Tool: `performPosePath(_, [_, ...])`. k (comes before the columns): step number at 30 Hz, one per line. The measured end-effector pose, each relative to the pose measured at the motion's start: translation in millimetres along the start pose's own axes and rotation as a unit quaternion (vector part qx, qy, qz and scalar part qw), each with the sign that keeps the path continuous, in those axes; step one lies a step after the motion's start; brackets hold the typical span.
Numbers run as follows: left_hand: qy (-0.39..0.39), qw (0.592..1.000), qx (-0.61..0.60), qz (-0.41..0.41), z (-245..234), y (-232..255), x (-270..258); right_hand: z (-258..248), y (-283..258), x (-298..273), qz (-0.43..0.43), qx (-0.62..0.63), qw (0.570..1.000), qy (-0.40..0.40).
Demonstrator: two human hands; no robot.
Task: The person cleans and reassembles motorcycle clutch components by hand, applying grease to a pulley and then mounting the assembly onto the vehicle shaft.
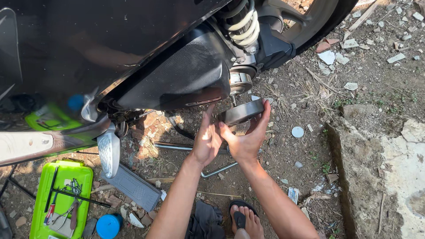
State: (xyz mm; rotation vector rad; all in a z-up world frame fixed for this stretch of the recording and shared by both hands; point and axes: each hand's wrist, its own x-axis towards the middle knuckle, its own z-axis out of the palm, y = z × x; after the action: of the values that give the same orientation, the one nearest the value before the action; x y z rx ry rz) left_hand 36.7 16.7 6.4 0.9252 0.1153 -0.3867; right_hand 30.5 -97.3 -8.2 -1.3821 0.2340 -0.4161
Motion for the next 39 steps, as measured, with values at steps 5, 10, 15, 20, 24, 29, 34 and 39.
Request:
performPosePath(5, [0.016, 0.999, -0.033, 0.013, -6.6, -4.0, 3.1, 8.5, -3.5, 8.0, -0.062, -0.072, 0.995, 0.009])
performPosePath(10, [0.027, 0.999, -0.019, 0.009, -2.5, 2.8, 4.6, 14.4, -7.2, 16.4, -0.084, -0.161, 0.983, 0.023])
performPosePath(15, [0.036, 0.999, 0.000, -0.020, -3.3, 4.0, 6.3, 21.3, -6.3, 18.9, -0.087, -0.191, 0.977, 0.033])
performPosePath(20, [0.059, 0.997, 0.041, -0.020, -12.9, 2.0, 8.1, 19.2, 5.8, 29.7, -0.142, -0.220, 0.964, 0.045])
performPosePath(24, [0.089, 0.993, 0.076, -0.030, -15.2, -1.2, 8.0, 19.9, 14.6, 35.9, -0.170, -0.196, 0.965, 0.045])
performPosePath(29, [0.093, 0.991, 0.092, 0.014, -13.6, 0.0, 11.4, 21.2, 22.9, 45.5, -0.228, -0.195, 0.952, 0.055])
performPosePath(34, [0.136, 0.938, 0.269, 0.170, 2.6, 4.7, 16.8, 16.6, 30.1, 50.3, -0.273, -0.216, 0.936, 0.044])
performPosePath(39, [0.182, 0.875, 0.395, 0.212, 21.0, 11.2, 19.2, 19.4, 33.0, 46.3, -0.236, -0.203, 0.948, 0.073])
